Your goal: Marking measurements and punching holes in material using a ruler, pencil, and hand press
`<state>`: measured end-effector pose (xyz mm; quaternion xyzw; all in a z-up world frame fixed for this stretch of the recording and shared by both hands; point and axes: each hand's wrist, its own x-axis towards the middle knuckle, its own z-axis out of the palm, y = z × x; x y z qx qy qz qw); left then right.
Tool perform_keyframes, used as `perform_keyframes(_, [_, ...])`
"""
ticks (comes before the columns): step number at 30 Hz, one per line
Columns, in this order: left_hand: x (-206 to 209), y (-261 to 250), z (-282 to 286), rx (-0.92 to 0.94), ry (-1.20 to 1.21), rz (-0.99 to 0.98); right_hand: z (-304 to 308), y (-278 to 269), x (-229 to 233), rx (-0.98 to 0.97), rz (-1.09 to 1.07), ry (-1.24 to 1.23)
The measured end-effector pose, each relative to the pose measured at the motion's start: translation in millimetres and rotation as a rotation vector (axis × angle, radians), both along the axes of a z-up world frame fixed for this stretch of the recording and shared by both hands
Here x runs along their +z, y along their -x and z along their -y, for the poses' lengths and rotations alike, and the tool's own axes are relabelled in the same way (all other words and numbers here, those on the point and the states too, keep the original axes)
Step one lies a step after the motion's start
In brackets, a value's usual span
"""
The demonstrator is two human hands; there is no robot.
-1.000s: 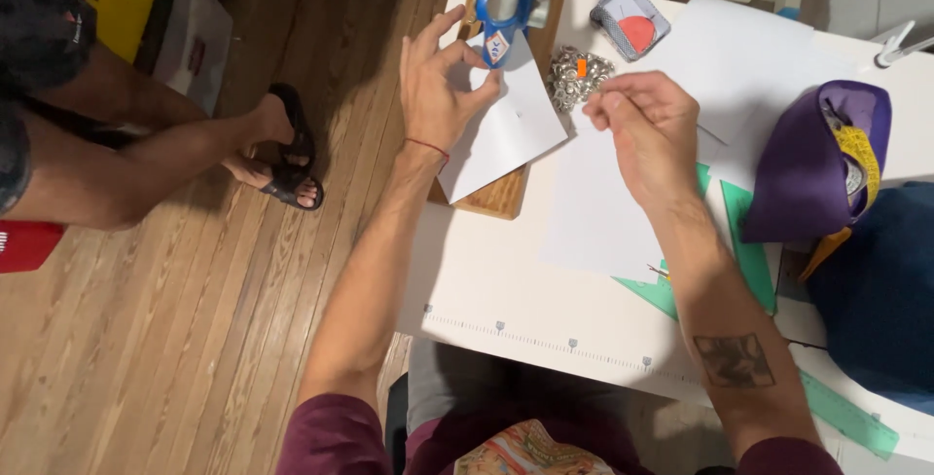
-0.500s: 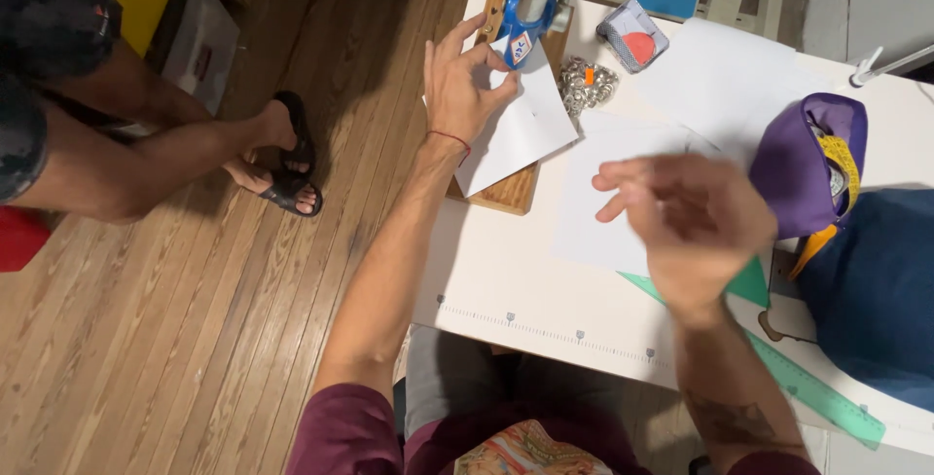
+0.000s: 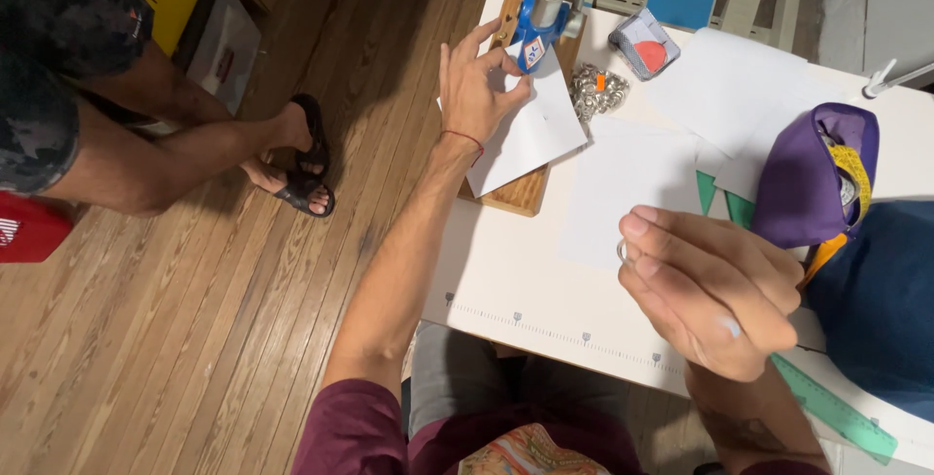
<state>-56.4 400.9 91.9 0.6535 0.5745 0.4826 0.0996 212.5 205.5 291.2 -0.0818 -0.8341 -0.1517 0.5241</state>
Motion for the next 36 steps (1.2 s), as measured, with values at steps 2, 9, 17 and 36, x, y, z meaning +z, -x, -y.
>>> perform_keyframes(2, [-0.2,0.0,-1.2,-0.005,0.004,0.003,-0.2,-2.1,0.5,0.027,0.005,0.007])
perform_keyframes(9, [1.1,-0.9,-0.7,0.006,0.005,-0.002,-5.3,-3.4,-0.3,0.104,0.000,-0.048])
perform_keyframes(17, [-0.2,-0.5,-0.1,-0.003,0.012,0.014,-5.6,-0.2,3.9,0.086,0.035,-0.018])
perform_keyframes(36, [-7.9,-1.0,-2.9,0.011,-0.029,0.016,-3.4,32.0,-16.2,-0.090,-0.269,0.516])
